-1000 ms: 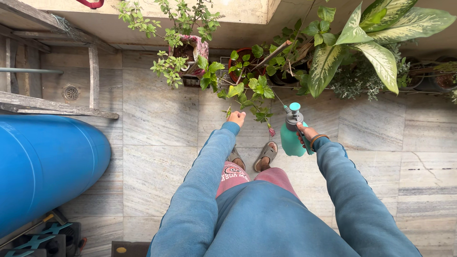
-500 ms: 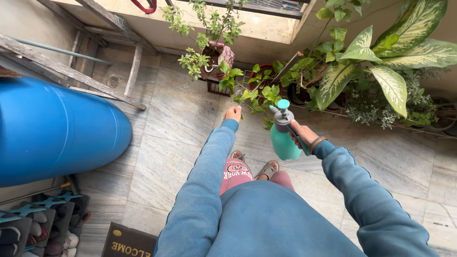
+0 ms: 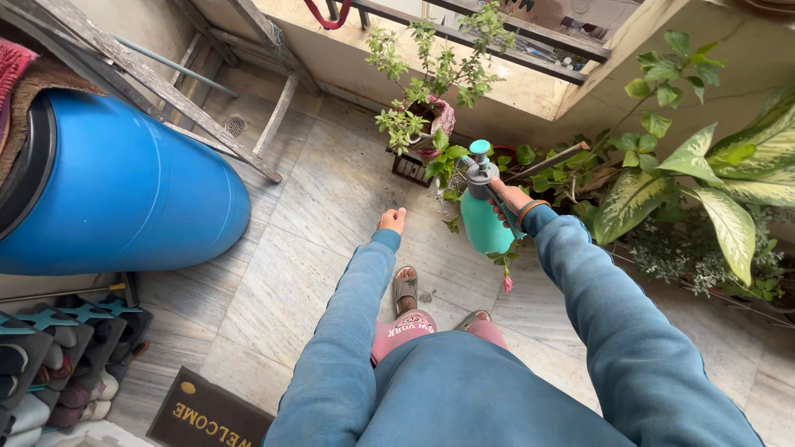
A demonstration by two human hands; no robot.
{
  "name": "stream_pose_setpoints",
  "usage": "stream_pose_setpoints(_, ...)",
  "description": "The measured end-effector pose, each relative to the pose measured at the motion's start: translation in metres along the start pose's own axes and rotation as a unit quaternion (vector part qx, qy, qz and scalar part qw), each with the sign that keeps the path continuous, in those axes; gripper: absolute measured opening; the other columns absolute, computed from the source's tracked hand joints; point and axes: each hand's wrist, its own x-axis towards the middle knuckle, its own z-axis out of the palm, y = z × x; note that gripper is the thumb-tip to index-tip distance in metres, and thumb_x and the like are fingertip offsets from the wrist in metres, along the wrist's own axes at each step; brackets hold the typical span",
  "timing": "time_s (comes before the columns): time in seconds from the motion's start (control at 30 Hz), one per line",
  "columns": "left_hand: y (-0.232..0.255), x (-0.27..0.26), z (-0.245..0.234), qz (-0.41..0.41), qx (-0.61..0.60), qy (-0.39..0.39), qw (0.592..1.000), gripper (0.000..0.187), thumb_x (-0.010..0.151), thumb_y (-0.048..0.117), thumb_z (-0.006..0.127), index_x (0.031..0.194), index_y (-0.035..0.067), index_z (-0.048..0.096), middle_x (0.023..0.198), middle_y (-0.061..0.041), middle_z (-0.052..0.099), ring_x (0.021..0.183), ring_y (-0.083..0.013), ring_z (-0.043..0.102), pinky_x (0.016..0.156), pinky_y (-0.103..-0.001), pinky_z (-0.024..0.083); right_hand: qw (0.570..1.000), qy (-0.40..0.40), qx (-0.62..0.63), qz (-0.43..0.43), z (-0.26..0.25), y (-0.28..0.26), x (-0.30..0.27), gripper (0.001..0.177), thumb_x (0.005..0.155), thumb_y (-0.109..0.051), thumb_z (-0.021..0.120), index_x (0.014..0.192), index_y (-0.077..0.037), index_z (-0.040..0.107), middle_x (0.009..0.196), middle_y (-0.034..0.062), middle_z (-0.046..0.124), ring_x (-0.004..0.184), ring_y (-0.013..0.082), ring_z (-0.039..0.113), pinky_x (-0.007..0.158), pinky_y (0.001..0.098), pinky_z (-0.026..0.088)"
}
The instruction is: The person pumps a sprayer and applies water to several potted plants on a balcony.
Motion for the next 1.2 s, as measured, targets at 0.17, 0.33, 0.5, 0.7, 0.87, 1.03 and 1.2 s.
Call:
stream_pose_setpoints(0.17, -0.009, 0.036, -0.013, 0.001, 0.018, -0.008, 1.0, 0.047, 0.092, 0.048, 0.054, 0.091, 0.003, 0.069, 0.094, -0.02, 0.071, 0.095, -0.0409, 0.064, 0.087, -0.047, 0.049, 0.999, 0.005, 0.035, 0.025, 0.014, -0.004, 0.029, 0.066, 0.092, -0.071, 0.039, 0.082, -0.008, 0.055, 0.063, 0.0017, 0.048, 0.052, 0.0154, 0.046, 0.046, 0.0344, 0.041)
stream_pose_setpoints(0.33, -0.012, 0.063, -0.013, -0.042, 0.025, -0.056, 0.997, 0.049, 0.094, 0.049, 0.05, 0.096, 0.003, 0.067, 0.098, -0.021, 0.07, 0.097, -0.0407, 0.063, 0.088, -0.047, 0.049, 0.999, 0.012, 0.024, 0.035, 0.016, -0.02, 0.036, 0.063, 0.095, -0.067, 0.038, 0.083, -0.008, 0.056, 0.063, 0.0009, 0.048, 0.053, 0.0139, 0.046, 0.048, 0.0329, 0.042)
stream_pose_setpoints(0.5, -0.013, 0.081, -0.015, -0.054, 0.046, -0.081, 0.994, 0.05, 0.095, 0.049, 0.047, 0.098, 0.003, 0.066, 0.102, -0.021, 0.069, 0.099, -0.0407, 0.063, 0.089, -0.048, 0.048, 0.999, 0.016, 0.037, 0.028, 0.016, -0.032, 0.045, 0.061, 0.097, -0.065, 0.038, 0.083, -0.009, 0.055, 0.063, 0.0006, 0.047, 0.053, 0.0133, 0.044, 0.047, 0.032, 0.041)
stream_pose_setpoints(0.7, -0.01, 0.094, -0.015, -0.045, 0.057, -0.076, 0.994, 0.052, 0.095, 0.051, 0.046, 0.099, 0.003, 0.067, 0.104, -0.022, 0.069, 0.102, -0.0415, 0.063, 0.091, -0.048, 0.048, 0.999, 0.009, 0.05, 0.015, 0.012, -0.04, 0.058, 0.059, 0.096, -0.064, 0.04, 0.082, -0.009, 0.054, 0.062, 0.0007, 0.049, 0.051, 0.0136, 0.046, 0.046, 0.0315, 0.041)
stream_pose_setpoints(0.87, 0.001, 0.105, -0.015, -0.016, 0.074, -0.082, 0.994, 0.056, 0.096, 0.051, 0.044, 0.1, 0.001, 0.067, 0.108, -0.023, 0.068, 0.105, -0.043, 0.061, 0.092, -0.049, 0.047, 1.0, -0.003, 0.03, 0.009, 0.008, -0.048, 0.057, 0.062, 0.094, -0.066, 0.041, 0.08, -0.008, 0.055, 0.061, 0.0014, 0.05, 0.049, 0.0139, 0.048, 0.043, 0.0314, 0.042)
stream_pose_setpoints(1.03, 0.012, 0.111, -0.007, -0.017, 0.082, -0.079, 0.993, 0.055, 0.095, 0.052, 0.043, 0.103, 0.004, 0.068, 0.11, -0.022, 0.069, 0.109, -0.0426, 0.06, 0.095, -0.049, 0.046, 0.999, -0.013, -0.007, 0.036, 0.007, -0.046, 0.053, 0.064, 0.093, -0.068, 0.041, 0.082, -0.007, 0.058, 0.06, 0.0015, 0.05, 0.047, 0.0139, 0.048, 0.042, 0.0316, 0.042)
stream_pose_setpoints(1.2, 0.023, 0.111, -0.001, -0.016, 0.083, -0.091, 0.992, 0.055, 0.095, 0.052, 0.043, 0.105, 0.004, 0.069, 0.112, -0.021, 0.068, 0.11, -0.0427, 0.059, 0.097, -0.05, 0.045, 0.999, -0.008, 0.022, 0.025, -0.004, -0.032, 0.044, 0.064, 0.093, -0.068, 0.04, 0.081, -0.007, 0.057, 0.06, 0.0025, 0.051, 0.047, 0.0146, 0.049, 0.042, 0.0326, 0.044)
